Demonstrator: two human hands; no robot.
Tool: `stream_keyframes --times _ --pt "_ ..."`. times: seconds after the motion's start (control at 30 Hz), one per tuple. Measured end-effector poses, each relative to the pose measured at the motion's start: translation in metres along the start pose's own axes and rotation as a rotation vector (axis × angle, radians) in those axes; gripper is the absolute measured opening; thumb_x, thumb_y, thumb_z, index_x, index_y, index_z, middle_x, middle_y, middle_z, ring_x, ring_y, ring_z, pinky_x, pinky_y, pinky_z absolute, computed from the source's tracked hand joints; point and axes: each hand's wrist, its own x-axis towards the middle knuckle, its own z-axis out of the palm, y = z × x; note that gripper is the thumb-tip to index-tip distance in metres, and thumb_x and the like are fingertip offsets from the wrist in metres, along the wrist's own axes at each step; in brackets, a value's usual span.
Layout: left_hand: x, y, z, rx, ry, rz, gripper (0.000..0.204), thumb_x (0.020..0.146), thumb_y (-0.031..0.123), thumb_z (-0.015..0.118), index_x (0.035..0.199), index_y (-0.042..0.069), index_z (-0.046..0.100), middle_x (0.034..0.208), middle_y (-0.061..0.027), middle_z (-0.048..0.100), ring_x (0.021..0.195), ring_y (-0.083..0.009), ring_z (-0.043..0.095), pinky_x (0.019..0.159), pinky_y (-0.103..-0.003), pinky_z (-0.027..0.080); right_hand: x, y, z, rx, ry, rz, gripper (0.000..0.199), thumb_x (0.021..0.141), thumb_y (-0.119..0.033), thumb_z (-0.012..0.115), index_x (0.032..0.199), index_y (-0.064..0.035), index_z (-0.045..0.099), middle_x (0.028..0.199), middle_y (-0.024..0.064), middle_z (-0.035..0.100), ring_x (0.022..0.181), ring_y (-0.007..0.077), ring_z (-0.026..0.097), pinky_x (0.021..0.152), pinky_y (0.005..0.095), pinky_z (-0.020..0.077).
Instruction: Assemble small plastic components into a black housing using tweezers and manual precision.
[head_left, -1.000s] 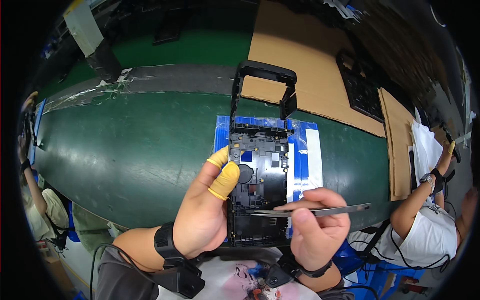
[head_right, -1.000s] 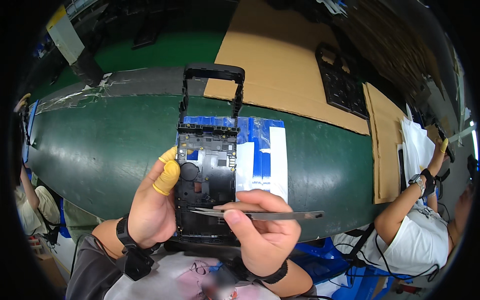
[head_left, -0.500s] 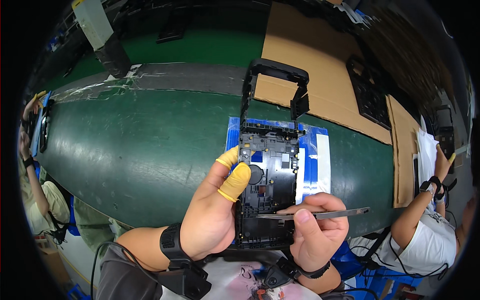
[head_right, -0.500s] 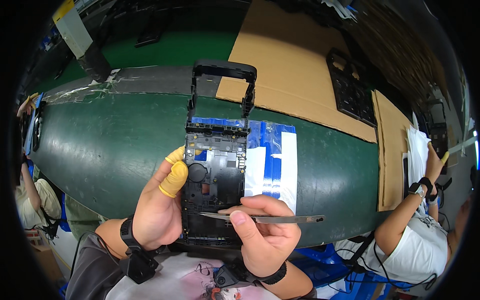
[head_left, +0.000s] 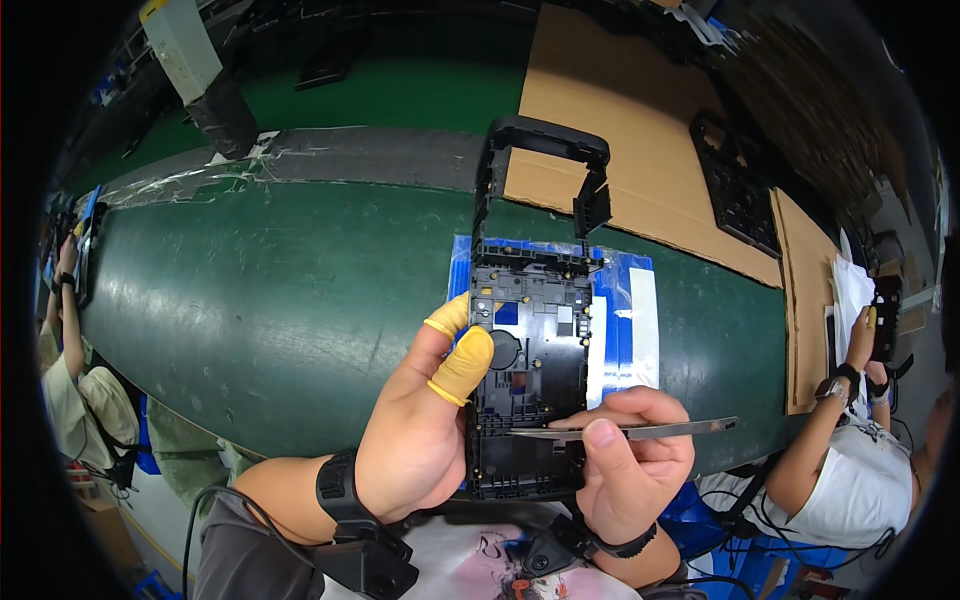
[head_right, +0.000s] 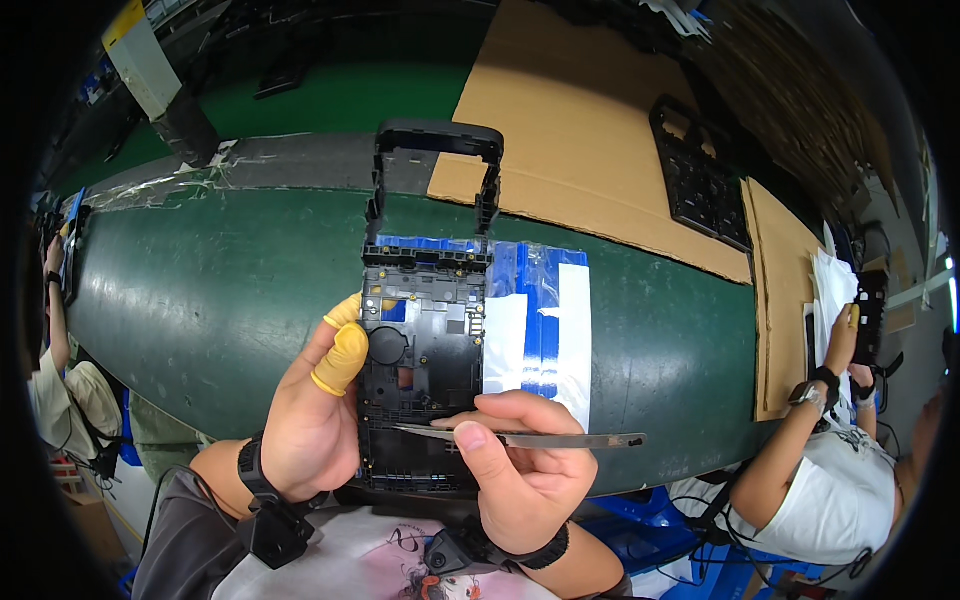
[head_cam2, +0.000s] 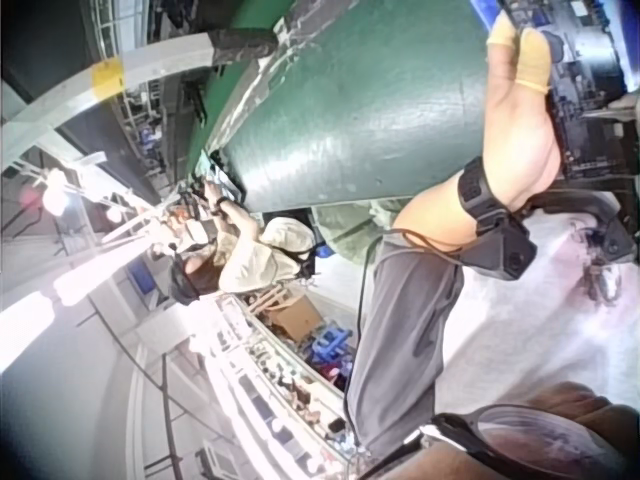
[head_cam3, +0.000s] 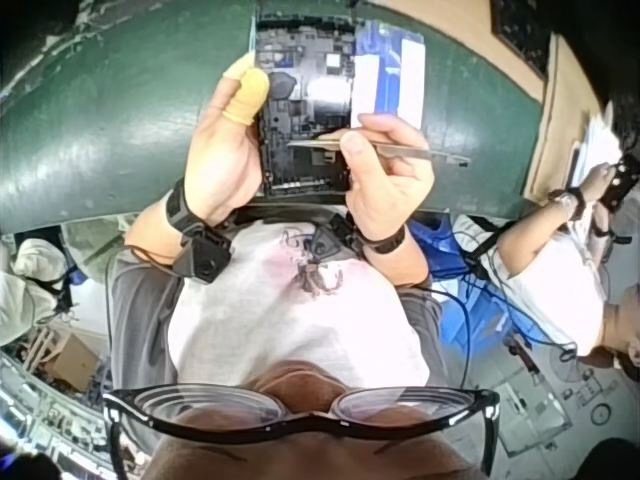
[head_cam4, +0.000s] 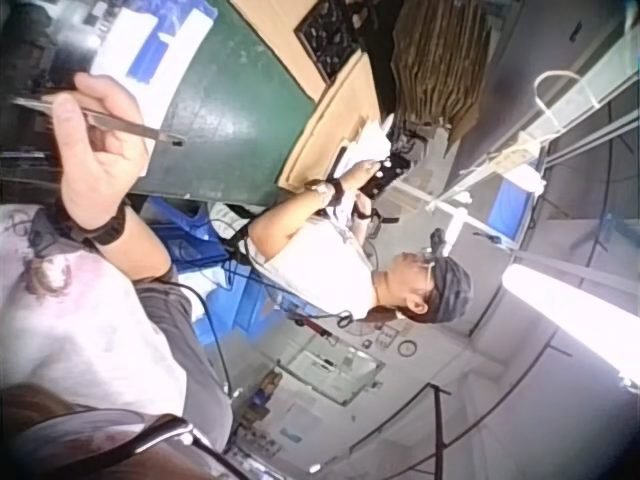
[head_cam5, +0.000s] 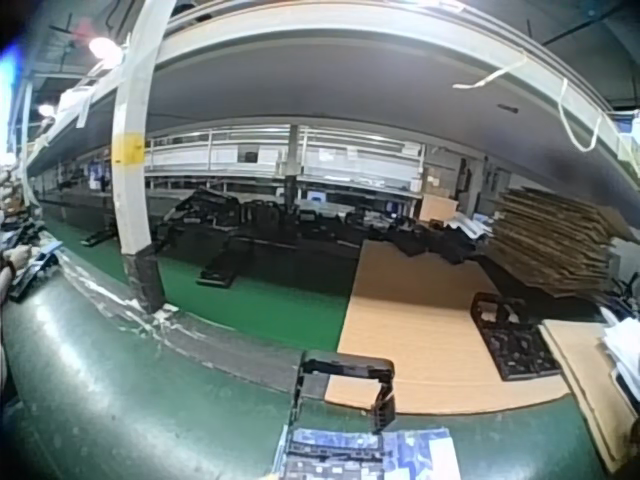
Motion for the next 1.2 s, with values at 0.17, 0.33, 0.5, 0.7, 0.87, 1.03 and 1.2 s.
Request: stream_keyframes --times 0.17,0.33,0.5,0.7,0.87,1.03,1.2 --pt "-0.001 0.0 -0.001 -0.02 0.005 -0.004 0.048 0.082 0.033 0.046 0.12 0.008 0.032 0.107 -0.0062 0.045 0.091 -0.0143 0.047 0.078 -0.03 0.043 0.0 0.0 0.001 -0.022 -0.019 0.014 0.021 0.072 0.005 0.057 0.091 0.0053 0.048 0.075 0.0151 0.059 0.068 0.0131 0.056 0.064 0.0221 0.0442" --pt "-0.002 0.002 0.002 -0.078 -0.002 -0.044 0.051 0.079 0.024 0.054 0.121 0.007 0.03 0.107 -0.0065 0.045 0.092 -0.015 0.046 0.08 -0.03 0.041 -0.001 -0.003 0.0 -0.086 0.009 0.002 0.022 0.071 0.003 0.056 0.09 0.0051 0.045 0.071 0.018 0.058 0.063 0.017 0.057 0.06 0.0248 0.0463" --pt "-0.005 0.005 -0.005 0.052 -0.085 -0.026 0.072 0.065 -0.011 0.051 0.126 0.008 0.019 0.113 -0.0104 0.041 0.102 -0.0196 0.044 0.083 -0.032 0.04 -0.002 -0.008 0.0 -0.04 -0.079 -0.011 0.02 0.072 0.005 0.056 0.09 0.0056 0.048 0.078 0.0162 0.059 0.071 0.0144 0.057 0.064 0.0223 0.045" --pt "-0.005 0.018 -0.002 0.12 0.075 0.292 0.085 0.05 -0.009 0.057 0.126 0.004 0.02 0.114 -0.0102 0.04 0.1 -0.0205 0.044 0.084 -0.031 0.038 0.01 -0.017 -0.014 0.072 0.119 -0.35 0.025 0.074 0.0 0.049 0.096 0.005 0.038 0.068 0.0206 0.056 0.062 0.0239 0.057 0.063 0.033 0.0486" --pt "-0.012 0.03 -0.016 0.164 0.167 0.592 0.061 0.072 0.016 0.057 0.123 0.001 0.025 0.109 -0.0107 0.045 0.1 -0.0219 0.046 0.085 -0.035 0.038 -0.003 0.003 -0.03 -0.148 0.124 0.1 0.02 0.071 0.005 0.058 0.089 0.0038 0.051 0.072 0.0079 0.056 0.06 0.0061 0.051 0.051 0.015 0.039" --pt "-0.003 0.03 -0.021 -0.114 0.077 0.399 0.037 0.087 0.025 0.037 0.116 0.003 0.037 0.108 -0.0079 0.048 0.097 -0.0191 0.048 0.084 -0.034 0.04 -0.006 0.007 -0.033 -0.26 0.12 0.073 0.019 0.071 0.003 0.059 0.089 0.0047 0.052 0.075 0.0068 0.055 0.06 0.0047 0.049 0.05 0.0144 0.0369" --pt "0.0 0.028 -0.015 -0.073 0.176 0.345 0.037 0.086 0.024 0.039 0.118 0.004 0.036 0.109 -0.0074 0.048 0.098 -0.0188 0.048 0.084 -0.033 0.04 -0.004 0.006 -0.028 -0.296 0.098 0.105 0.019 0.072 0.003 0.059 0.089 0.0048 0.053 0.075 0.0067 0.055 0.057 0.0036 0.048 0.047 0.0141 0.0358"
